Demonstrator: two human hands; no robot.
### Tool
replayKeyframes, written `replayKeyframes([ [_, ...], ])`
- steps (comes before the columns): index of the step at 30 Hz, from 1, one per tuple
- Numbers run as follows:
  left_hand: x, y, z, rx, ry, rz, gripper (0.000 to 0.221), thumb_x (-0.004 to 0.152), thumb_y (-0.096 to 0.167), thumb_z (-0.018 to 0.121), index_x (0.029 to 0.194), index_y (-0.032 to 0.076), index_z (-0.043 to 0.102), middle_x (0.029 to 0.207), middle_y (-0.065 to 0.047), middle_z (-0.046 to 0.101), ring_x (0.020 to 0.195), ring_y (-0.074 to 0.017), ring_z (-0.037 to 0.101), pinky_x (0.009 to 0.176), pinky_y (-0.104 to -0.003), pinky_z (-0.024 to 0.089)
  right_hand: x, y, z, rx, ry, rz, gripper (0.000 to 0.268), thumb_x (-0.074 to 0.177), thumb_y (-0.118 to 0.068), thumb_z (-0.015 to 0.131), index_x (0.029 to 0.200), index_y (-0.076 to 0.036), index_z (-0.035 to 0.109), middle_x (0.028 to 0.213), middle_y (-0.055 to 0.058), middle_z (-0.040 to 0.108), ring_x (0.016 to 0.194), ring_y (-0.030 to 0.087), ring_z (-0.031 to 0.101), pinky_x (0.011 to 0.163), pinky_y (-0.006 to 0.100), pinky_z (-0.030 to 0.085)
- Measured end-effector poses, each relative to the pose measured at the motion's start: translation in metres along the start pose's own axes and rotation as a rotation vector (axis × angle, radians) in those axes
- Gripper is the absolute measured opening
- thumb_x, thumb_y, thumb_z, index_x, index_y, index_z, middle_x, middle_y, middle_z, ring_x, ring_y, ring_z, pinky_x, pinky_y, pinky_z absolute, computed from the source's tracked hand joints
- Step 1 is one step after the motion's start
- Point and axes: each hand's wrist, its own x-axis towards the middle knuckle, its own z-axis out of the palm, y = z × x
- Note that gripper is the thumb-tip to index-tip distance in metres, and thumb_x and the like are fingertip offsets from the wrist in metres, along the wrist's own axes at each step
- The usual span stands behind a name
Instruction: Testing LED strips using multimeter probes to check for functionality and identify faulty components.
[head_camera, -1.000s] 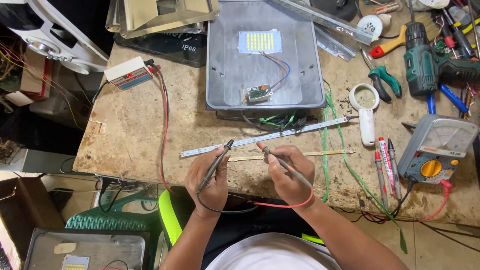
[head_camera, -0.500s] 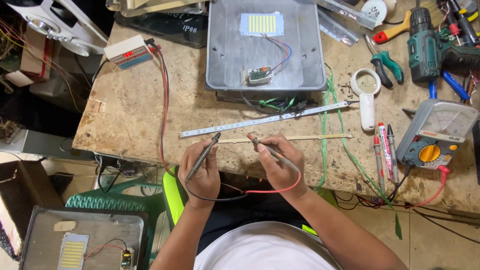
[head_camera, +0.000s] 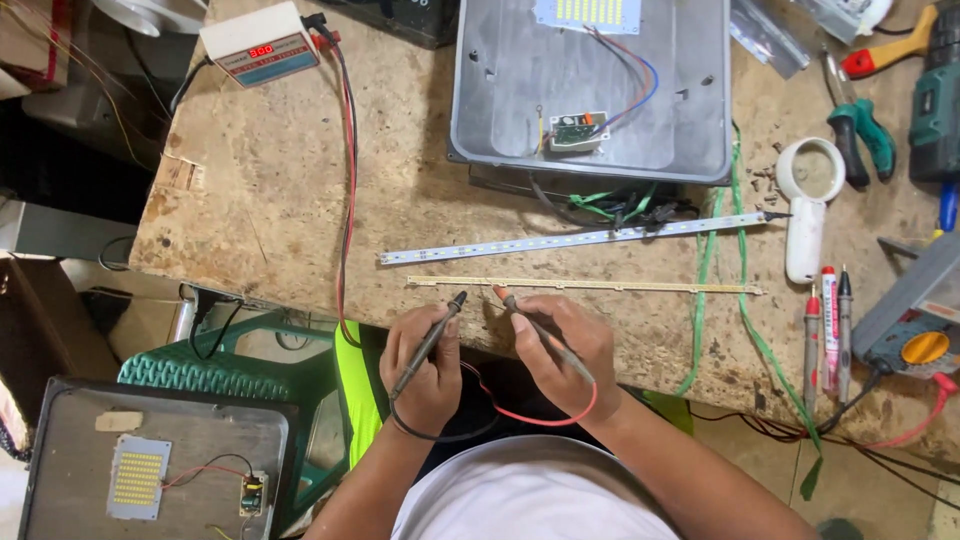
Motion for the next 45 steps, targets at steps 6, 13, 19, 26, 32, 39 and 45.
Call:
replayKeyframes([
  [6,-0.004,-0.006,-0.004,-0.057,-0.095,-0.032,0.015,0.102,0.014,0.061,0.106,0.0,0.063,0.103,-0.018,0.07,0.094,-0.0323,0.075,0.086,-0.039,0.064,0.003,0.0,0.0,-0.154,-0.13,-0.123,0.015,0.095,-0.014,0.066,0.097,0.001,0.067,0.093,0.015,0.075,0.086,0.03,0.078,0.077,0.036,0.063],
  [13,-0.005,-0.008,-0.005,-0.106,-0.129,-0.039,0.015,0.102,0.01,0.059,0.11,-0.002,0.062,0.105,-0.019,0.068,0.099,-0.036,0.077,0.089,-0.043,0.066,0.009,0.0,0.004,-0.092,-0.141,-0.042,0.014,0.093,-0.012,0.066,0.096,0.002,0.069,0.09,0.018,0.075,0.083,0.031,0.078,0.076,0.037,0.065],
  [19,-0.01,-0.012,-0.004,-0.1,-0.128,-0.022,0.015,0.102,0.008,0.06,0.114,-0.001,0.061,0.108,-0.019,0.067,0.101,-0.035,0.078,0.09,-0.044,0.068,0.009,0.0,0.003,-0.085,-0.162,-0.017,0.013,0.093,-0.01,0.066,0.098,0.001,0.068,0.091,0.017,0.075,0.083,0.031,0.078,0.076,0.036,0.065],
  [26,-0.011,-0.013,-0.003,-0.093,-0.119,-0.023,0.015,0.102,0.01,0.061,0.113,0.0,0.063,0.107,-0.018,0.068,0.099,-0.0345,0.078,0.086,-0.041,0.068,0.009,0.0,0.003,-0.104,-0.159,-0.015,0.013,0.093,-0.011,0.067,0.099,0.001,0.069,0.091,0.016,0.075,0.082,0.03,0.078,0.075,0.036,0.064],
  [32,-0.009,-0.013,-0.003,-0.079,-0.122,0.014,0.015,0.102,0.009,0.062,0.113,0.0,0.062,0.107,-0.017,0.068,0.097,-0.0345,0.078,0.084,-0.042,0.068,0.009,0.0,0.003,-0.114,-0.165,-0.04,0.012,0.094,-0.01,0.066,0.1,0.0,0.067,0.092,0.016,0.075,0.081,0.029,0.077,0.074,0.035,0.062],
  [39,-0.007,-0.013,-0.003,-0.06,-0.126,0.015,0.015,0.102,0.011,0.062,0.113,0.001,0.063,0.105,-0.016,0.07,0.094,-0.0329,0.078,0.083,-0.041,0.067,0.007,0.002,0.002,-0.105,-0.171,-0.023,0.014,0.094,-0.012,0.065,0.1,0.0,0.067,0.093,0.016,0.075,0.083,0.03,0.077,0.077,0.036,0.063],
  [45,-0.003,-0.011,-0.003,-0.062,-0.121,0.019,0.015,0.102,0.01,0.062,0.112,-0.001,0.063,0.103,-0.016,0.07,0.093,-0.0334,0.077,0.082,-0.041,0.068,0.008,0.0,0.002,-0.113,-0.178,-0.015,0.013,0.093,-0.012,0.065,0.099,0.0,0.068,0.093,0.016,0.075,0.083,0.03,0.077,0.078,0.036,0.062],
])
